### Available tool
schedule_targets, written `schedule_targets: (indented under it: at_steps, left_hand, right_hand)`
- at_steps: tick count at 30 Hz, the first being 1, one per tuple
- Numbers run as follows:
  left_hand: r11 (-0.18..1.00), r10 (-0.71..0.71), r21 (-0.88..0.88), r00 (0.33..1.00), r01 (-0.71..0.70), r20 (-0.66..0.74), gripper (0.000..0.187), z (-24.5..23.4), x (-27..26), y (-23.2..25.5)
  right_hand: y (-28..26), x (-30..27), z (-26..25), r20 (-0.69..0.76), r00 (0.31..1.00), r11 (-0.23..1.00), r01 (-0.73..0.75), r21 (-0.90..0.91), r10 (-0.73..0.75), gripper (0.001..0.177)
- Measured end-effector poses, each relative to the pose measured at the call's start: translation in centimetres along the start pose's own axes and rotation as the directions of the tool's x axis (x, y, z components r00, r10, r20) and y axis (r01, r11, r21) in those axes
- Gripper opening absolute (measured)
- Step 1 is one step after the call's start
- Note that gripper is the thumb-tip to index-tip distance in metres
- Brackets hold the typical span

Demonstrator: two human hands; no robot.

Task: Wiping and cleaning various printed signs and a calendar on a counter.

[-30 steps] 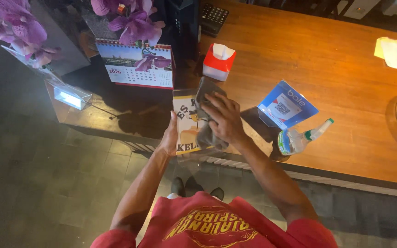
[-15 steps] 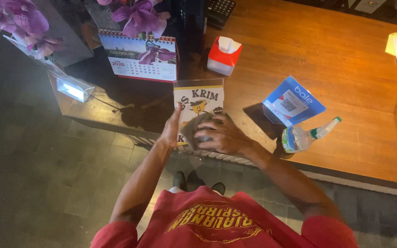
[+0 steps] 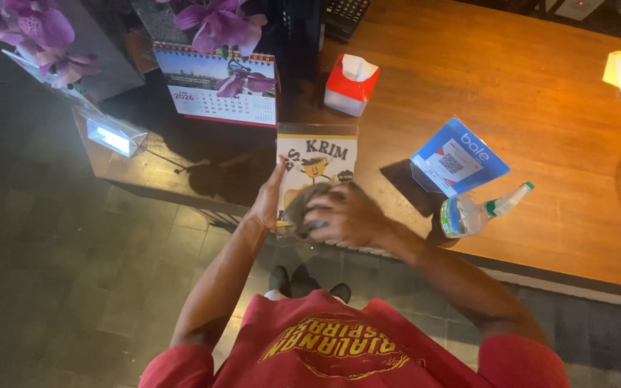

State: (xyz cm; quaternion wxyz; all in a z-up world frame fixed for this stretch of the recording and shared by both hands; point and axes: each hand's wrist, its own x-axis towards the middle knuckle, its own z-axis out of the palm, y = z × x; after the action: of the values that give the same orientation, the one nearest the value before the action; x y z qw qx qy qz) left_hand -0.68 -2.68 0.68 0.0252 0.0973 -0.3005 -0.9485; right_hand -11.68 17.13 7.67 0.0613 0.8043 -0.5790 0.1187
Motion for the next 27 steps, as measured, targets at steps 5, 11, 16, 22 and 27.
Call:
schedule_targets:
  at_steps: [5,11,16,22,27]
  left_hand:
    - [1.0,-0.002,0.005,1.0,0.002,0.017,0.078,-0.3,-0.2,-0.5]
    - [0.998,0.02,-0.069,0.997,-0.015,0.072,0.087,-2.0,-1.2,0.9]
    - [0.993,0.117,-0.026,0.991,-0.115,0.062,0.091,-0.8,-2.8,3.3]
    - [0.98,0.145,-0.155,0.978,-0.121,0.151,0.091,0.3,-2.2,2.6]
    - [0.964,0.128,-0.246,0.987,-0.1,0.101,0.087,0.7,-0.8,-0.4]
  right_hand:
    - [-1.6,0.6,2.3,-0.101,0.994,0.999,0.029,-0.012,-0.031,0.015]
    - [2.1,-2.9,0.9,0.05,0.997,0.996,-0.055,-0.07,0.058,0.019]
    - [4.4,-4.8,-3.6,0.012,0.948,0.931,-0.309,-0.194,0.318,0.038]
    - [2.6,-1.7,-7.6,-0.456,0.64,0.786,-0.507,0.354,0.618,0.05]
    - [1.6,5.7,-1.5,-0.483,0.678,0.824,-0.529,0.201,0.553,0.072]
